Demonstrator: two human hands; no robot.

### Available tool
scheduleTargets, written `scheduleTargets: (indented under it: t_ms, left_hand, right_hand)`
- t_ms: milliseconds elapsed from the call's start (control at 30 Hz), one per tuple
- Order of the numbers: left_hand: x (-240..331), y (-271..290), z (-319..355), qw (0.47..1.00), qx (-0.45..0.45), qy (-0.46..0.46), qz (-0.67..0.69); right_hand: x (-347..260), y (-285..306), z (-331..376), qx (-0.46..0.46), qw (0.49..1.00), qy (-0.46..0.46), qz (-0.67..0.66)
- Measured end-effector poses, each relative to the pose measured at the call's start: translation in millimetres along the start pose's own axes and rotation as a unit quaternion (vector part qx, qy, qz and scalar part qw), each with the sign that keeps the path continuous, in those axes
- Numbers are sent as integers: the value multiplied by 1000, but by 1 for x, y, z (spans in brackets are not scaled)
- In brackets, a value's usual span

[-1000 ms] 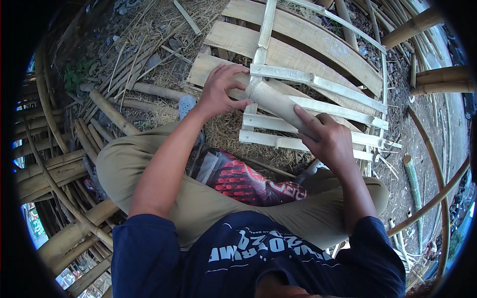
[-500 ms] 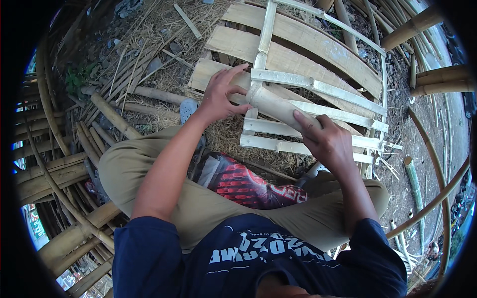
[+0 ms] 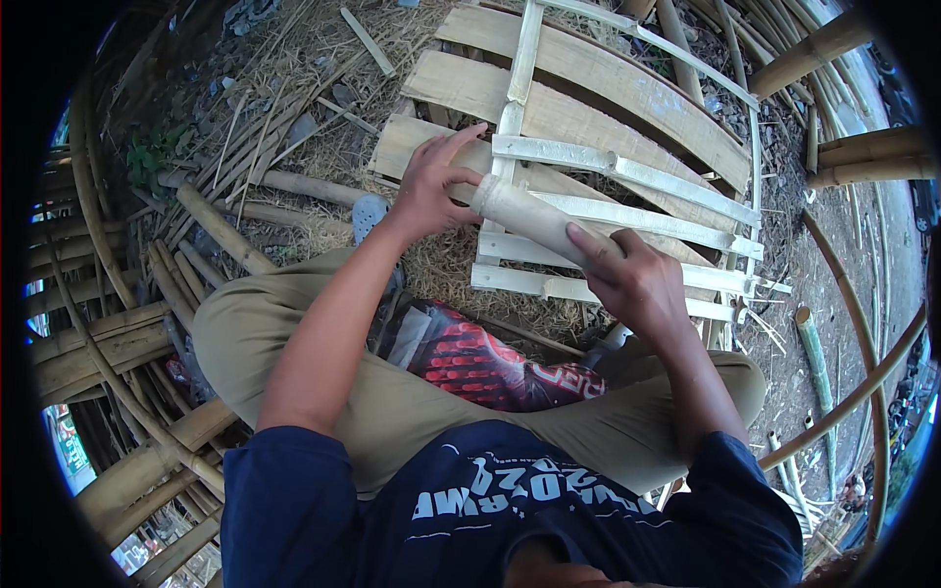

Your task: The person builds a bamboo structure by hand, positioning bamboo slats into a frame and inserting a small bamboo peg into a pre-drilled hole in a cylindrical bamboo component.

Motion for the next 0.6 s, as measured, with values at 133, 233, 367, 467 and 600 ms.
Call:
scheduleTargets:
  t_ms: [133, 233, 367, 467, 600]
  left_hand:
    - [1, 4, 2, 999, 5, 44, 23]
    - [-2, 3, 2, 999, 2, 52, 13]
    - [2, 3, 0, 1000, 8, 19, 7]
    - [2, 2, 2, 1000, 12, 20, 9]
    - [4, 0, 2, 1000, 6, 10, 15]
  right_hand:
    - [-6, 9, 0, 52, 999, 9, -8]
    - [7, -11, 4, -104, 990, -38, 85]
    - [5, 26, -14, 12, 1000, -11, -3]
    - [25, 48, -20, 3, 999, -38, 18]
    - [45, 40, -14, -66, 994, -43, 77]
Point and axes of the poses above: each hand's wrist, its own z-axis away from the middle knuckle, its own y-axis out of the back of the hand, x = y × z, the point moved 9 cm from there along -z, towards the middle knuckle, and after that the axes turned 10 degrees about x, right-handed, at the moved point
